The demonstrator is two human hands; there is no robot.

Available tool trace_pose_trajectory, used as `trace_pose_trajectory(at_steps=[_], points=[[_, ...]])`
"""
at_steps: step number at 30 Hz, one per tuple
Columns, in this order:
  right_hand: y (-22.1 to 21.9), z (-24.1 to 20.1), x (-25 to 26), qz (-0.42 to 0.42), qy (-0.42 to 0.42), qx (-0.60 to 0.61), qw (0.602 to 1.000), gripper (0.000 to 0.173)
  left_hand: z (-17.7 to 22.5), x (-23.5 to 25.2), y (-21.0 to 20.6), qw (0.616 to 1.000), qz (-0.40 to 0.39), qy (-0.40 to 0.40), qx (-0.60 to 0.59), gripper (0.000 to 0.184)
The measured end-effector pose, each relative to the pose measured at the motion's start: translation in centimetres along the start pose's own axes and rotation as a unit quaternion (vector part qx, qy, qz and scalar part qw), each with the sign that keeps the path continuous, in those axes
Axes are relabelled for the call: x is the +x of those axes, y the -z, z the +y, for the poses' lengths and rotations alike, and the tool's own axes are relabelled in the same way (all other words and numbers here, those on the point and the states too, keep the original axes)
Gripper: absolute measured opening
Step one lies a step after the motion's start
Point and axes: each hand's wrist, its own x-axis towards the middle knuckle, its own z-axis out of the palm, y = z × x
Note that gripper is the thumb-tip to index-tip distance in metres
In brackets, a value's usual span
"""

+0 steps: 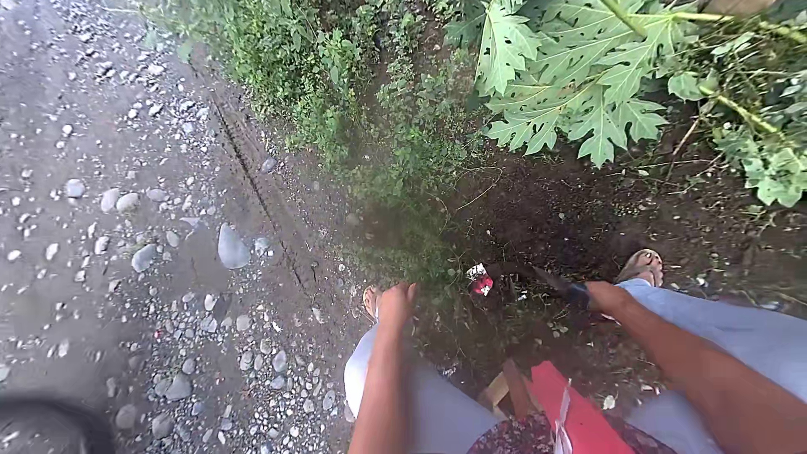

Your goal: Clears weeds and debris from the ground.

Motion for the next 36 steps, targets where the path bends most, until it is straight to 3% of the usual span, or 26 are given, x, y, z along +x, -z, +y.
trace_pose_trajectory(at_steps=[2, 5, 9, 11, 13, 16, 19, 22, 26, 29, 31, 34, 36], points=[[2.0, 1.1, 0.5, 0.023, 0.023, 0.010, 0.999, 0.043, 0.0, 0.1, 0.0, 1.000, -0.001, -0.002, -0.002, 0.052], [3.9, 0.3, 0.2, 0.068, 0.024, 0.147, 0.987, 0.047, 0.2, 0.1, 0.0, 1.000, -0.001, 0.005, -0.003, 0.053], [2.0, -3.8, -0.3, 0.088, -0.030, 0.356, 0.930, 0.049, 0.5, 0.1, 0.1, 1.000, -0.002, 0.008, -0.007, 0.052], [-0.5, -3.4, 0.5, 0.075, -0.036, 0.292, 0.953, 0.048, 0.5, 0.2, 0.1, 1.000, -0.006, 0.009, -0.004, 0.053], [-1.5, -1.6, 1.0, 0.021, -0.031, 0.111, 0.993, 0.046, 0.3, 0.4, -0.1, 1.000, -0.007, 0.007, -0.003, 0.053], [0.8, -0.5, 0.4, 0.019, -0.007, -0.007, 1.000, 0.043, 0.4, 0.4, 0.1, 1.000, -0.009, 0.006, 0.000, 0.053], [4.1, -0.3, 0.4, 0.052, 0.008, 0.010, 0.999, 0.046, 0.5, 0.2, 0.2, 1.000, -0.007, 0.002, 0.001, 0.052], [5.3, -1.4, 0.2, 0.107, 0.008, 0.158, 0.982, 0.050, 0.7, 0.2, 0.3, 1.000, -0.008, 0.009, 0.004, 0.052], [1.9, -3.8, 1.4, 0.141, -0.002, 0.337, 0.931, 0.052, 0.8, 0.4, 0.1, 1.000, -0.004, 0.011, 0.006, 0.051], [0.3, -0.7, 2.3, 0.067, -0.022, 0.129, 0.989, 0.050, 0.6, 0.5, -0.1, 1.000, -0.007, 0.008, 0.012, 0.052], [1.8, 1.4, 2.0, 0.041, -0.008, 0.007, 0.999, 0.047, 0.6, 0.5, 0.0, 1.000, -0.004, 0.007, 0.016, 0.052], [5.5, 2.4, 1.1, 0.062, 0.018, -0.044, 0.997, 0.045, 0.8, 0.4, 0.0, 1.000, -0.011, 0.009, 0.019, 0.052], [6.8, 2.1, 1.0, 0.090, 0.012, 0.000, 0.996, 0.048, 0.9, 0.5, -0.1, 1.000, -0.012, 0.012, 0.018, 0.052]])
